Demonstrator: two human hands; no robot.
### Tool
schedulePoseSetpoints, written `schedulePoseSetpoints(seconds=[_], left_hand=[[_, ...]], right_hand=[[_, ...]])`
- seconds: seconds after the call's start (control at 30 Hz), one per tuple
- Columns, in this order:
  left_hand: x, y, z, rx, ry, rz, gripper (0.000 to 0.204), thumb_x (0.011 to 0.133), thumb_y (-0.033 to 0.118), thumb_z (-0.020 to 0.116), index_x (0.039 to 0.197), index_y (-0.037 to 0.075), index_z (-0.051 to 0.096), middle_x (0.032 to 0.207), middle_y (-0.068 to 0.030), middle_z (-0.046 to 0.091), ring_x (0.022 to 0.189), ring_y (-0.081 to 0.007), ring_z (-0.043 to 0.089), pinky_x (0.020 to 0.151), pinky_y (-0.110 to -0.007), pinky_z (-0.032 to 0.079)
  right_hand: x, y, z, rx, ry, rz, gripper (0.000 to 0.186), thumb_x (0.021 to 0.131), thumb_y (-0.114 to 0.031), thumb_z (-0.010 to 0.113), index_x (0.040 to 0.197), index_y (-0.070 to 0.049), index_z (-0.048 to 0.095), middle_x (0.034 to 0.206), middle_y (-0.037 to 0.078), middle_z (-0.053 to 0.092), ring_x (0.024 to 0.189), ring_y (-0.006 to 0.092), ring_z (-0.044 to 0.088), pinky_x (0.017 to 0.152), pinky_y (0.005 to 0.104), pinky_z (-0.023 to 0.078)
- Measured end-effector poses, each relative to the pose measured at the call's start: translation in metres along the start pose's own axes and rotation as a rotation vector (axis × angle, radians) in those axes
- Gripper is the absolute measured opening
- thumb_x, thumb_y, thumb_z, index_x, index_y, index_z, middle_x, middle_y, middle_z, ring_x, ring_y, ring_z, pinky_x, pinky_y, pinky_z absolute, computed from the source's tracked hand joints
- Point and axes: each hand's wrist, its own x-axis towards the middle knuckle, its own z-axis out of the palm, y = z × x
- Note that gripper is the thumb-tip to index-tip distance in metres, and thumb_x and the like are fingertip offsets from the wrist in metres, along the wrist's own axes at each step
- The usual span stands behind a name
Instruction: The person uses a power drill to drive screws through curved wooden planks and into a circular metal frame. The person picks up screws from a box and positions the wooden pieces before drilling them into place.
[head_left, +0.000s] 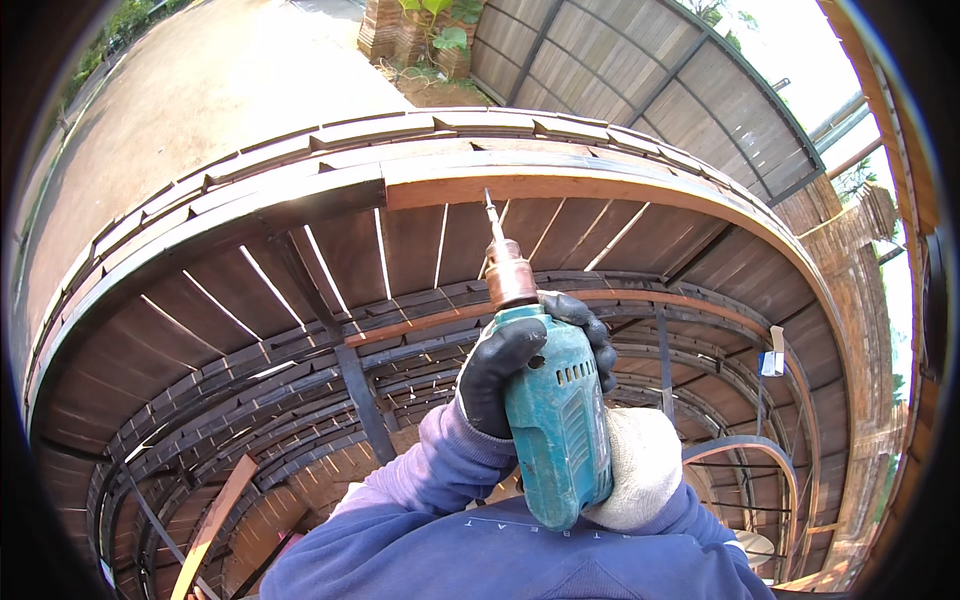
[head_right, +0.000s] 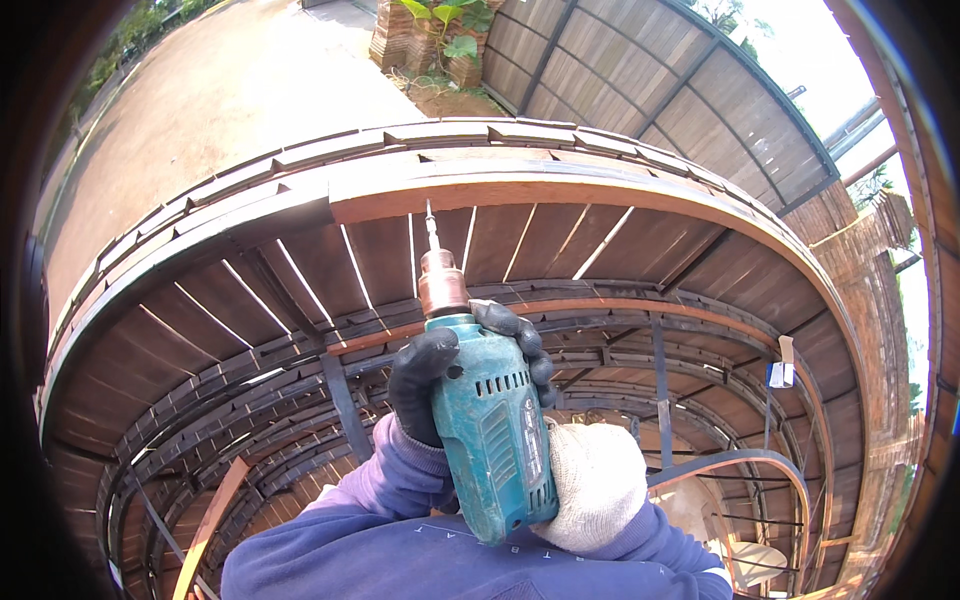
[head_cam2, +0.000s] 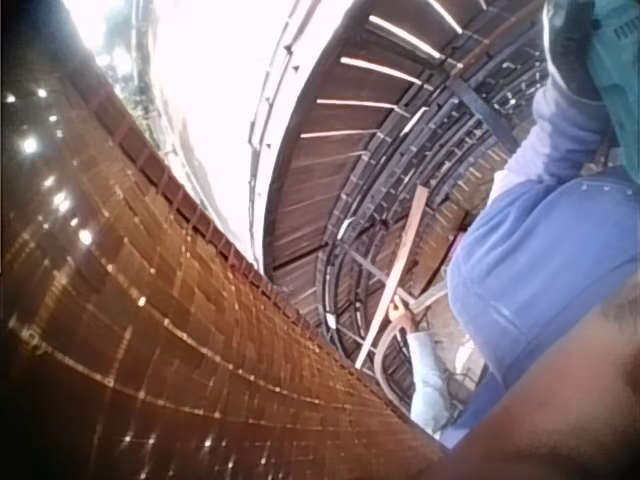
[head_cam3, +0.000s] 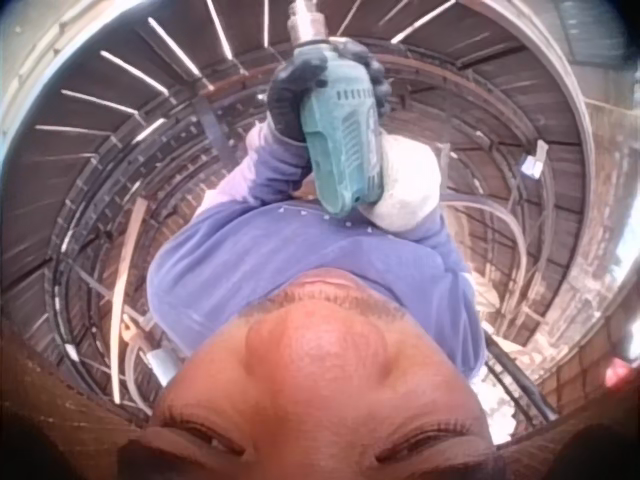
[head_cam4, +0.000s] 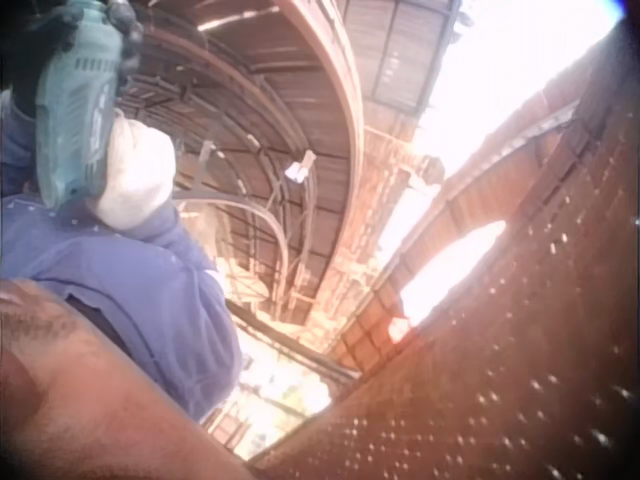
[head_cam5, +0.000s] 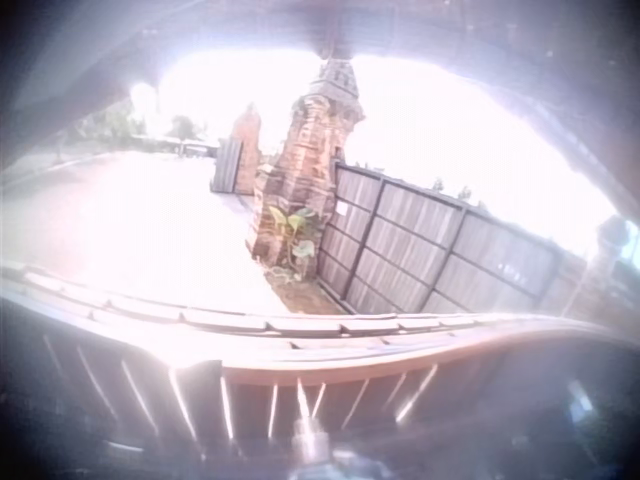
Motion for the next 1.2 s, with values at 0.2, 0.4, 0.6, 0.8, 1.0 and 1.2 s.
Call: schedulePoseSetpoints(seconds=[0.2,0.4,0.6,0.8,1.0,1.2], left_hand=[[0.004,0.001,-0.005,-0.005,-0.040,0.002,0.047,0.092,0.032,0.074,0.126,0.004,0.058,0.114,-0.0192,0.064,0.106,-0.0345,0.069,0.089,-0.048,0.063],[0.008,0.002,-0.003,-0.061,-0.057,-0.026,0.046,0.093,0.033,0.074,0.126,0.005,0.059,0.115,-0.0185,0.064,0.107,-0.0338,0.069,0.091,-0.049,0.063],[0.010,0.009,-0.007,-0.043,-0.066,-0.011,0.044,0.092,0.033,0.074,0.123,0.005,0.061,0.115,-0.0167,0.064,0.107,-0.0330,0.069,0.092,-0.049,0.062],[0.013,0.006,-0.006,-0.061,-0.084,-0.020,0.045,0.091,0.032,0.075,0.123,0.005,0.060,0.114,-0.0165,0.063,0.107,-0.0333,0.068,0.092,-0.049,0.061],[0.014,0.005,-0.010,-0.057,-0.113,0.020,0.046,0.089,0.033,0.074,0.123,0.006,0.061,0.114,-0.0175,0.063,0.107,-0.0346,0.068,0.092,-0.051,0.061],[0.022,0.004,-0.011,-0.039,-0.160,-0.001,0.047,0.088,0.036,0.074,0.123,0.007,0.062,0.114,-0.0177,0.063,0.107,-0.0354,0.067,0.094,-0.052,0.060]], right_hand=[[0.003,0.000,-0.002,0.020,-0.021,0.016,0.052,0.061,-0.024,0.086,0.105,-0.004,0.067,0.079,0.014,0.068,0.073,0.0396,0.069,0.068,0.0484,0.054],[0.007,-0.010,-0.008,0.011,-0.026,0.042,0.052,0.062,-0.025,0.085,0.106,-0.003,0.067,0.081,0.016,0.070,0.076,0.0401,0.070,0.070,0.0489,0.055],[0.013,-0.001,-0.005,0.006,-0.052,-0.004,0.053,0.063,-0.027,0.086,0.107,-0.003,0.067,0.083,0.016,0.070,0.078,0.0401,0.070,0.071,0.0493,0.055],[0.010,-0.004,-0.008,-0.067,-0.004,-0.008,0.052,0.063,-0.029,0.088,0.105,-0.004,0.069,0.083,0.015,0.070,0.076,0.0390,0.070,0.070,0.0485,0.056],[0.011,-0.003,-0.011,-0.051,0.054,-0.049,0.047,0.063,-0.029,0.090,0.099,-0.005,0.071,0.081,0.015,0.071,0.072,0.0380,0.071,0.067,0.0457,0.058],[0.011,-0.011,-0.018,-0.048,0.060,-0.057,0.055,0.062,-0.028,0.089,0.107,-0.002,0.069,0.084,0.015,0.070,0.075,0.0371,0.071,0.068,0.0456,0.057]])
